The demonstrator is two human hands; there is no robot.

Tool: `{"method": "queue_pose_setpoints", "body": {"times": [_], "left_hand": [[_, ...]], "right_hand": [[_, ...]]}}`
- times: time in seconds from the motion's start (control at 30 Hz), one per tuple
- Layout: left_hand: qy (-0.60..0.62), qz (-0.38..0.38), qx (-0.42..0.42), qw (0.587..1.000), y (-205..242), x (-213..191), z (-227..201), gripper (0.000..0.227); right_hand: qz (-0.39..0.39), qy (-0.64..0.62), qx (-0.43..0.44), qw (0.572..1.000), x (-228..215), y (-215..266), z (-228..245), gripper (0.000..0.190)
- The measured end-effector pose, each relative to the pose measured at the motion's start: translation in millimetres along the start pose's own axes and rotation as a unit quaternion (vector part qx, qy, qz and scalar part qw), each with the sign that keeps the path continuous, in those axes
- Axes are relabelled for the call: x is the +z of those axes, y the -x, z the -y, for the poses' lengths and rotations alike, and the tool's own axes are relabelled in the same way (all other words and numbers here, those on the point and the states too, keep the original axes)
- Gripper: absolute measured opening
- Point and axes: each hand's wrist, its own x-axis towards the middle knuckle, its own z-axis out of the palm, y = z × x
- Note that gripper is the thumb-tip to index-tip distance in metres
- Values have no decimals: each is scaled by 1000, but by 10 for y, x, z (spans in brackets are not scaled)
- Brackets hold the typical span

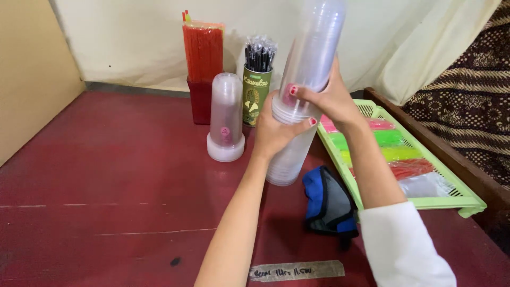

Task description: Wiping plastic cups with a cloth and folding the cloth on a table

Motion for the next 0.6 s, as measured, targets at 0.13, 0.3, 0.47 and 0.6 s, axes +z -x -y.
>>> {"method": "queue_pose_setpoints", "body": {"times": [0.13, 0.3, 0.47, 0.6], "left_hand": [[-14, -12, 19, 1000, 24, 29, 46, 97], [-34, -13, -3, 999, 78, 26, -36, 95], [32, 6, 43, 999, 56, 31, -4, 92], [33, 6, 41, 999, 74, 16, 52, 94]], "right_hand": [[-31, 22, -49, 998, 47, 257, -254, 119], [10, -13, -23, 1000, -77, 370, -575, 134], [72, -293, -45, 952, -136, 274, -1473, 90], [73, -325, -44, 942, -1, 280, -1341, 81]]}}
